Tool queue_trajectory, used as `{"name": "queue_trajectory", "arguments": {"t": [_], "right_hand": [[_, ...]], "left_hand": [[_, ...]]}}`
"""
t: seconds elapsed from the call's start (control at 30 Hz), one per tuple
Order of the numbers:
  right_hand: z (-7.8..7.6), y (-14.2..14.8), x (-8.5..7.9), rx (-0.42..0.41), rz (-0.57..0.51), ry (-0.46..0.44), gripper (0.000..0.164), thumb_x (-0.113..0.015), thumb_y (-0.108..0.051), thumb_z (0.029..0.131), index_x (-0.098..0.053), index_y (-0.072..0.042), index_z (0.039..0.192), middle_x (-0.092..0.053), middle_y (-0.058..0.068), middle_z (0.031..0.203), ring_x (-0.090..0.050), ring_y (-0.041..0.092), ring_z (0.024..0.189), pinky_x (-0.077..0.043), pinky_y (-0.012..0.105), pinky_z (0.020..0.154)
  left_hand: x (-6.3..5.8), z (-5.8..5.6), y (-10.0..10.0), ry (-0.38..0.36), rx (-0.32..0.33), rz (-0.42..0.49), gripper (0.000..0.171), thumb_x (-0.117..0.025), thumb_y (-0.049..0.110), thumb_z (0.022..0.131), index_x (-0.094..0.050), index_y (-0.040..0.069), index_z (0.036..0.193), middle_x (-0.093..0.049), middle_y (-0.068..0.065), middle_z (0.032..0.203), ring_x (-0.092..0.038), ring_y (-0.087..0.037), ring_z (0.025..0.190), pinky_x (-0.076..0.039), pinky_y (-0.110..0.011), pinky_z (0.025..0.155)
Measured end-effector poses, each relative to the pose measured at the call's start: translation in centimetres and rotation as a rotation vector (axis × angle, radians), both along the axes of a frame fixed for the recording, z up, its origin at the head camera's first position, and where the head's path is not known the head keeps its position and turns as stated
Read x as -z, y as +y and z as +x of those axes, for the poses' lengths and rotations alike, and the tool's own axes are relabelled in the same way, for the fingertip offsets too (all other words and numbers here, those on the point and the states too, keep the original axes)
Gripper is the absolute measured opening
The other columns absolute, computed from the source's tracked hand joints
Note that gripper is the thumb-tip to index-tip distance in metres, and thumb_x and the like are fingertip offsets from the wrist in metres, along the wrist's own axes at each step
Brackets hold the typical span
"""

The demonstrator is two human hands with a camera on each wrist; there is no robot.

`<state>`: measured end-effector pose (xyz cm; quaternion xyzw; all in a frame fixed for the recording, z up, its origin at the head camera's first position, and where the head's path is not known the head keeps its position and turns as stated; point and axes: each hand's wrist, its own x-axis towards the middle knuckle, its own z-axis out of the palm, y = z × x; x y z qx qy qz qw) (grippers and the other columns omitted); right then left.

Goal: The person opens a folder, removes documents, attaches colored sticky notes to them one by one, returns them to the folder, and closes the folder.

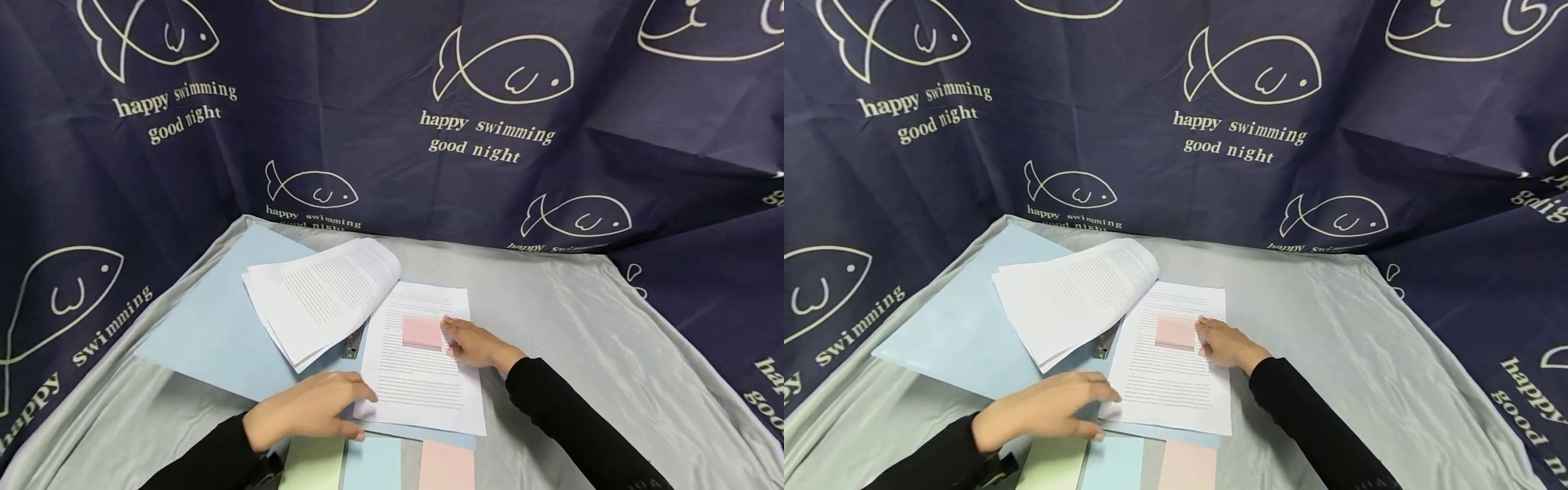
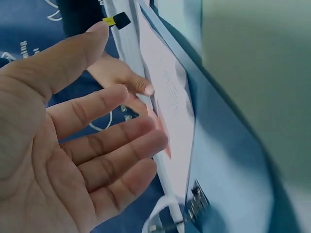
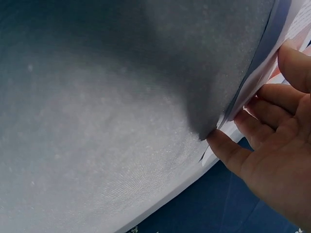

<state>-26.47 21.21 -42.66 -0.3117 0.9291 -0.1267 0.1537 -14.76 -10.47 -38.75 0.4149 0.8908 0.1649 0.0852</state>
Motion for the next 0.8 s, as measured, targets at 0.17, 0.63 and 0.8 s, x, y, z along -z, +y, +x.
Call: {"name": "queue_trajectory", "arguments": {"t": [0.17,0.63,0.8], "right_hand": [[0.0,0.1,0.0,0.011,0.011,0.002,0.056,-0.056,-0.013,0.098,-0.036,0.011,0.145,-0.031,0.027,0.155,-0.027,0.042,0.145,-0.025,0.053,0.117],[0.2,0.0,-0.3,0.015,0.025,0.007,0.056,-0.055,-0.011,0.099,-0.034,0.011,0.145,-0.03,0.027,0.155,-0.027,0.043,0.145,-0.025,0.054,0.117],[0.2,-0.1,-0.1,0.016,0.026,0.012,0.056,-0.056,-0.011,0.098,-0.035,0.011,0.145,-0.03,0.027,0.155,-0.028,0.042,0.145,-0.025,0.053,0.117]], "left_hand": [[0.1,1.8,-2.3,-0.047,-0.035,0.03,0.047,-0.078,0.038,0.08,-0.069,0.012,0.117,-0.069,0.002,0.109,-0.063,-0.005,0.096,-0.053,-0.026,0.079],[2.8,5.6,-4.2,0.074,-0.118,-0.031,0.064,-0.089,0.041,0.054,-0.063,0.018,0.108,-0.044,0.017,0.091,-0.042,0.001,0.083,-0.043,-0.018,0.072],[3.5,5.5,-4.0,0.218,-0.079,-0.019,0.075,-0.089,0.054,0.05,-0.059,0.016,0.107,-0.042,0.015,0.09,-0.04,-0.001,0.081,-0.041,-0.018,0.072]]}}
